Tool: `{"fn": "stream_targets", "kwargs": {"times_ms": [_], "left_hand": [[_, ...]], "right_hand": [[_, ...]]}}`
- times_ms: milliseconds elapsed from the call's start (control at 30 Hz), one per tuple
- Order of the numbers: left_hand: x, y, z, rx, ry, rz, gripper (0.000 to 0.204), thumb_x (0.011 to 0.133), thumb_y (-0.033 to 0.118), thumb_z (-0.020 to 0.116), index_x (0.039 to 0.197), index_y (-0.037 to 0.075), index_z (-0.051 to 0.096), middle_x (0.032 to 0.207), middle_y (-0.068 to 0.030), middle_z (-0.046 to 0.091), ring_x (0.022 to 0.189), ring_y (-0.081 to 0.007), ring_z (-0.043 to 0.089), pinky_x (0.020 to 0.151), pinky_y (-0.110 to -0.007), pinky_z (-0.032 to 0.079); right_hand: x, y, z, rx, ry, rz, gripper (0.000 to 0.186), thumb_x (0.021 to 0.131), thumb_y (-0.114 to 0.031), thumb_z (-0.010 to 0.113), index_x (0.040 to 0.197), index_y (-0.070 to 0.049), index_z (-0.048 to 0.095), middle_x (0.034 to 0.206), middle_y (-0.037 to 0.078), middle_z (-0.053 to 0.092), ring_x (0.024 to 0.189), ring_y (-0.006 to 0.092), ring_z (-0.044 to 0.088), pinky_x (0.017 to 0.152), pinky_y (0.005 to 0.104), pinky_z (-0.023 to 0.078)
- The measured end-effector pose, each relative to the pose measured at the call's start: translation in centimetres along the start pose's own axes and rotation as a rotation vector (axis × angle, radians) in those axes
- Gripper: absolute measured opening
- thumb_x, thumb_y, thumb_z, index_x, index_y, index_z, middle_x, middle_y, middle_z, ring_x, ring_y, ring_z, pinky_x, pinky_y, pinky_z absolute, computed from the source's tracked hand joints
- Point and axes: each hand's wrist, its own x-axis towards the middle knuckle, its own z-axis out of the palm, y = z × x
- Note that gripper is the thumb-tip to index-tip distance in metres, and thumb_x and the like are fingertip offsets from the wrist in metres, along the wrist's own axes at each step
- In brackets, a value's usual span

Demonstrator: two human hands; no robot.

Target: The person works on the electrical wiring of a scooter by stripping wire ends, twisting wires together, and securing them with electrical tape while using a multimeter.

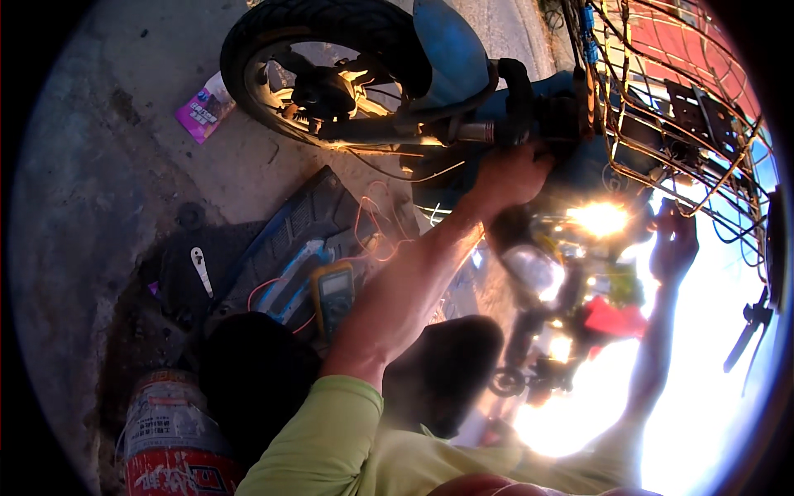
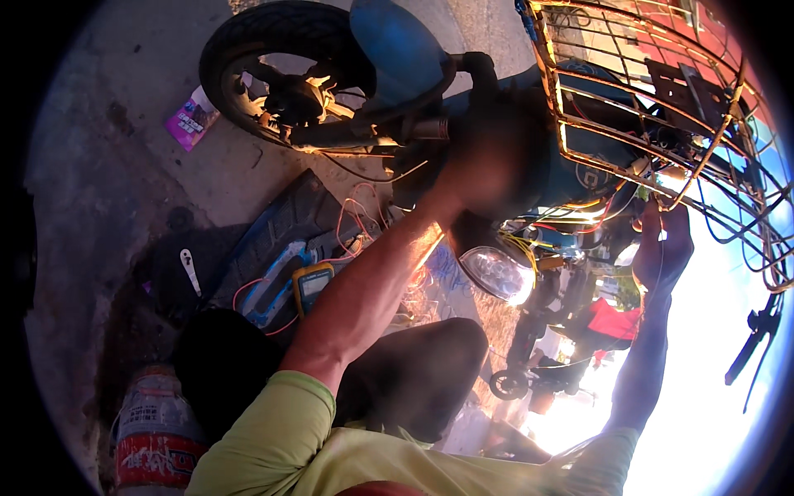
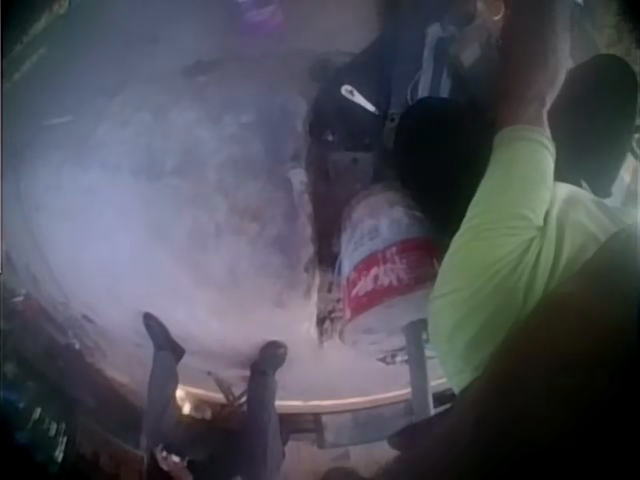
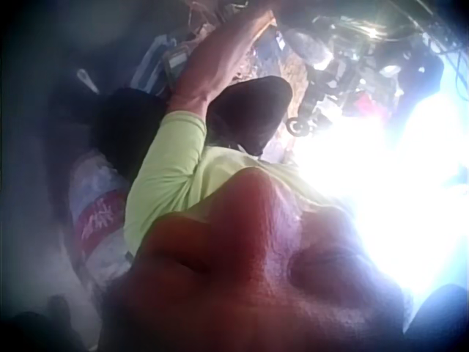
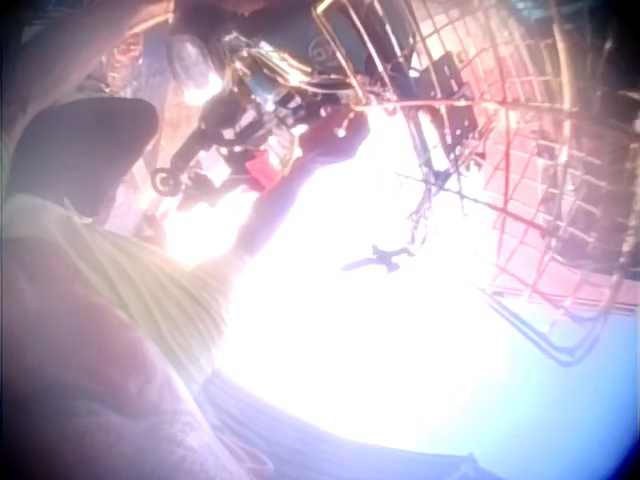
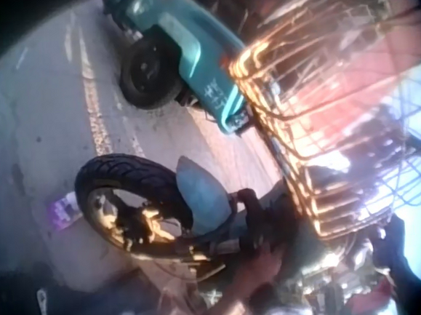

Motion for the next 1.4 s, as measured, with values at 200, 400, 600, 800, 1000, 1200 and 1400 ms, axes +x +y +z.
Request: {"fn": "stream_targets", "kwargs": {"times_ms": [200,400,600,800,1000,1200,1400], "left_hand": [[-0.6,0.2,-1.9,-0.013,0.079,0.068,0.025,0.091,0.032,0.054,0.096,0.015,0.071,0.085,-0.0192,0.07,0.08,-0.0417,0.068,0.073,-0.052,0.057],[-0.7,-0.1,-1.1,-0.003,0.054,0.023,0.024,0.09,0.031,0.055,0.095,0.013,0.071,0.086,-0.0203,0.07,0.081,-0.0419,0.069,0.074,-0.052,0.057],[-0.5,-0.3,-0.5,0.017,0.045,-0.007,0.024,0.088,0.029,0.056,0.095,0.011,0.071,0.087,-0.0214,0.07,0.083,-0.0422,0.069,0.074,-0.052,0.057],[0.0,-0.7,0.1,0.046,0.05,-0.022,0.023,0.087,0.027,0.057,0.094,0.009,0.07,0.089,-0.0224,0.07,0.084,-0.0424,0.069,0.075,-0.052,0.057],[0.4,-1.3,0.9,0.089,0.04,-0.058,0.023,0.086,0.025,0.057,0.093,0.007,0.07,0.09,-0.0235,0.07,0.085,-0.0426,0.069,0.076,-0.053,0.057],[1.2,-2.7,1.9,0.212,0.029,0.052,0.023,0.086,0.025,0.058,0.095,0.008,0.07,0.092,-0.0232,0.07,0.086,-0.0428,0.069,0.077,-0.053,0.057],[1.3,-2.2,1.8,0.184,0.007,0.019,0.025,0.088,0.028,0.057,0.098,0.01,0.071,0.096,-0.0219,0.071,0.09,-0.0441,0.068,0.081,-0.054,0.057]], "right_hand": [[0.6,-0.7,0.8,0.031,0.028,-0.022,0.02,0.1,-0.018,0.06,0.104,0.002,0.065,0.082,0.007,0.067,0.071,0.0151,0.068,0.065,0.0289,0.052],[0.9,-0.1,0.4,0.004,0.012,-0.081,0.022,0.1,-0.016,0.06,0.115,0.0,0.065,0.087,0.009,0.068,0.072,0.0147,0.067,0.064,0.0286,0.052],[1.2,-1.3,0.7,0.06,0.006,0.02,0.024,0.1,-0.015,0.06,0.118,0.0,0.066,0.088,0.008,0.069,0.072,0.0144,0.066,0.065,0.0287,0.052],[1.5,-1.0,0.8,0.043,-0.021,-0.001,0.027,0.1,-0.017,0.06,0.12,0.0,0.064,0.089,0.009,0.069,0.074,0.0143,0.066,0.065,0.0289,0.053],[1.3,-1.0,1.0,0.084,-0.014,0.012,0.028,0.101,-0.018,0.059,0.12,0.001,0.065,0.091,0.009,0.069,0.074,0.0142,0.067,0.066,0.0277,0.055],[1.2,-0.8,1.7,0.115,0.023,0.063,0.033,0.097,-0.032,0.066,0.115,-0.005,0.069,0.081,0.005,0.069,0.076,0.0115,0.064,0.073,0.0268,0.051],[1.3,-0.7,0.8,0.019,-0.014,-0.065,0.025,0.101,-0.016,0.06,0.113,0.004,0.067,0.096,0.01,0.066,0.072,0.015,0.067,0.063,0.0278,0.056]]}}
